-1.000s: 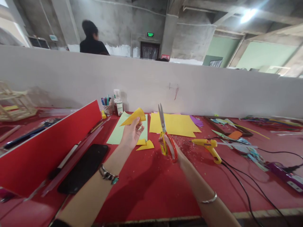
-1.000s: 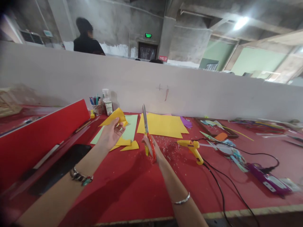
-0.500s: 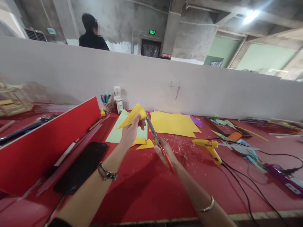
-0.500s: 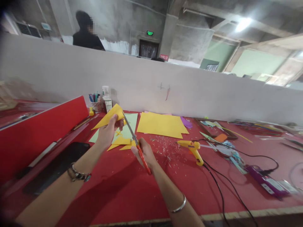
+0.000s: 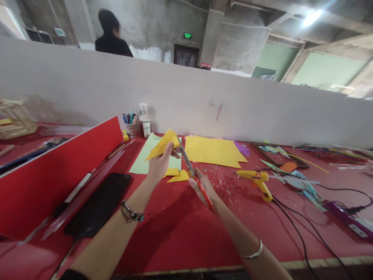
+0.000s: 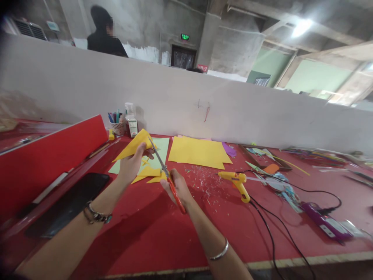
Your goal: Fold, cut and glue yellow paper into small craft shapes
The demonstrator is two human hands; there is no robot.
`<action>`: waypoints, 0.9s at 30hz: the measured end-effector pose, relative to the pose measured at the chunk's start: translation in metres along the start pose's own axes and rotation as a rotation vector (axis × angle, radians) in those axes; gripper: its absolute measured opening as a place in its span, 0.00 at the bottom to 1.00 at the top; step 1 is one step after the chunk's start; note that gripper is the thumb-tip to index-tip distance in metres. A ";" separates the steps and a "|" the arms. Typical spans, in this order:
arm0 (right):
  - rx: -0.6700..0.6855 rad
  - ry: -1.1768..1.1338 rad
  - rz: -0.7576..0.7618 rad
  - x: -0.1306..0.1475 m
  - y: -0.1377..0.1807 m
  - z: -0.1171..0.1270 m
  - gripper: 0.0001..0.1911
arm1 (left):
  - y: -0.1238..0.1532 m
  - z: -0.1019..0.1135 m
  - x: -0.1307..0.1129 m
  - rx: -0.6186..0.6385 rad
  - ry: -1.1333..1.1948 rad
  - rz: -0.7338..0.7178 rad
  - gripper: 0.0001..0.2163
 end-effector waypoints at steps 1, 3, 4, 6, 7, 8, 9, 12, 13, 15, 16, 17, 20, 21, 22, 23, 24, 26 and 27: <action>0.004 -0.002 -0.001 0.000 0.000 0.000 0.13 | 0.000 0.000 -0.001 0.003 -0.023 -0.001 0.15; 0.007 -0.001 0.000 0.001 0.000 0.000 0.13 | 0.001 0.000 -0.003 0.012 -0.068 0.005 0.14; 0.006 0.001 0.001 0.001 0.000 0.001 0.13 | 0.002 0.000 -0.004 0.015 -0.085 0.015 0.14; 0.010 0.009 0.005 0.001 0.000 0.001 0.13 | 0.003 -0.001 -0.006 0.017 -0.107 0.042 0.14; 0.012 0.015 0.007 0.001 0.000 0.001 0.13 | 0.003 -0.001 -0.006 0.016 -0.115 0.053 0.14; 0.014 0.020 0.010 0.001 0.000 0.001 0.14 | 0.003 -0.001 -0.007 0.012 -0.122 0.060 0.14; 0.019 0.025 0.014 0.002 0.000 0.002 0.14 | 0.003 -0.002 -0.007 0.010 -0.129 0.063 0.14; 0.030 0.022 0.009 0.002 0.001 0.001 0.15 | 0.003 -0.001 -0.005 0.014 -0.144 0.054 0.14; 0.034 0.017 0.005 0.001 0.001 0.001 0.15 | 0.002 0.000 -0.004 0.020 -0.148 0.052 0.14; 0.040 0.005 -0.003 0.000 0.001 -0.001 0.15 | 0.002 0.001 -0.003 0.031 -0.158 0.053 0.14; 0.042 -0.003 -0.007 -0.001 0.001 -0.002 0.15 | 0.001 0.002 -0.003 0.032 -0.164 0.056 0.15; 0.044 -0.010 -0.011 -0.002 0.001 -0.003 0.15 | 0.001 0.003 -0.003 0.032 -0.171 0.059 0.15; 0.036 -0.015 -0.022 -0.005 0.002 -0.004 0.16 | 0.001 0.004 -0.003 0.024 -0.190 0.064 0.15; 0.031 -0.011 -0.023 -0.005 0.002 -0.004 0.16 | 0.001 0.004 -0.003 0.021 -0.194 0.067 0.15; 0.028 -0.006 -0.025 -0.005 0.002 -0.004 0.16 | 0.001 0.004 -0.002 0.021 -0.197 0.073 0.15; 0.027 -0.003 -0.027 -0.005 0.002 -0.004 0.16 | 0.001 0.004 -0.002 0.022 -0.200 0.080 0.15; 0.029 0.001 -0.027 -0.004 0.002 -0.004 0.16 | 0.000 0.004 -0.001 0.022 -0.202 0.085 0.15; 0.029 0.015 -0.021 -0.004 0.001 -0.003 0.16 | 0.000 0.005 0.000 0.022 -0.200 0.097 0.15; 0.025 0.030 -0.015 -0.004 0.001 -0.003 0.16 | 0.000 0.005 0.000 0.022 -0.195 0.103 0.15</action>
Point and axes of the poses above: each hand's wrist, its own y-axis away from the middle knuckle, its own z-axis out of the back of the hand, x = y × z, the point moved 3 cm from there along -y, towards the middle knuckle, and after that the axes turned 13 degrees about y, right-handed, at the moved point
